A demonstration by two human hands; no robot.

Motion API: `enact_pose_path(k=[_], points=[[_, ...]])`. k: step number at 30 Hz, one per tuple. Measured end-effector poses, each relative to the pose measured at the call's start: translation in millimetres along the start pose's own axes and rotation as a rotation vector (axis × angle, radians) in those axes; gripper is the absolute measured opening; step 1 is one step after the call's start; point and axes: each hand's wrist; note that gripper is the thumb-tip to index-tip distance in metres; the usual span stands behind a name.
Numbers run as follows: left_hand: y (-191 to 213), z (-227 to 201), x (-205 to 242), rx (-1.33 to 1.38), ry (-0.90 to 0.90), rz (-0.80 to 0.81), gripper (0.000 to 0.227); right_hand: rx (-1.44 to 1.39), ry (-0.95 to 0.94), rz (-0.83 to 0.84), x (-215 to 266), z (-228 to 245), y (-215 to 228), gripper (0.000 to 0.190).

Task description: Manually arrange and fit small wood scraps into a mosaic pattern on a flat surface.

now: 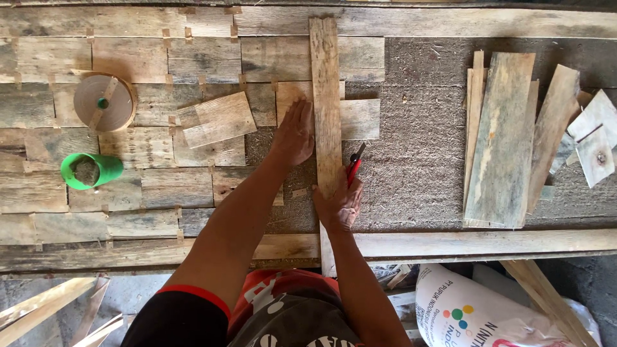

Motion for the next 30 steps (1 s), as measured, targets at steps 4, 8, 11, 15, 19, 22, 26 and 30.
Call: enact_pose_path(k=[4, 8, 11, 15, 19, 22, 26, 30], points=[[9, -6, -3, -0.038, 0.02, 0.092, 0.08, -0.048, -0.025, 0.005, 0, -11, -12, 0.096], [15, -12, -1, -0.101, 0.035, 0.156, 0.076, -0.02, -0.044, 0.003, -1, -14, -13, 0.096], [11, -9, -1, -0.107, 0.031, 0.138, 0.073, 0.004, -0.066, 0.033, -2, -12, -11, 0.097], [11, -10, -2, -0.088, 0.038, 0.142, 0.07, 0.029, -0.075, 0.068, -4, -15, -11, 0.098], [5, -6, -4, -0.112, 0.028, 0.118, 0.068, 0.024, -0.045, 0.053, -6, -18, -12, 0.099], [9, -9, -3, -0.114, 0.034, 0.136, 0.069, 0.037, -0.092, 0.108, -6, -17, -10, 0.1], [16, -13, -1, -0.126, 0.041, 0.149, 0.069, 0.062, -0.102, 0.093, -6, -16, -11, 0.099], [9, -11, -9, -0.147, 0.06, 0.173, 0.074, 0.064, -0.069, 0.068, -5, -22, -17, 0.099]])
Point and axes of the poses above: each hand's wrist, its own x-axis away from the middle knuckle, its own y-axis out of the back of the hand, z = x × y, and after that the axes turned 11 degrees about z, right-handed
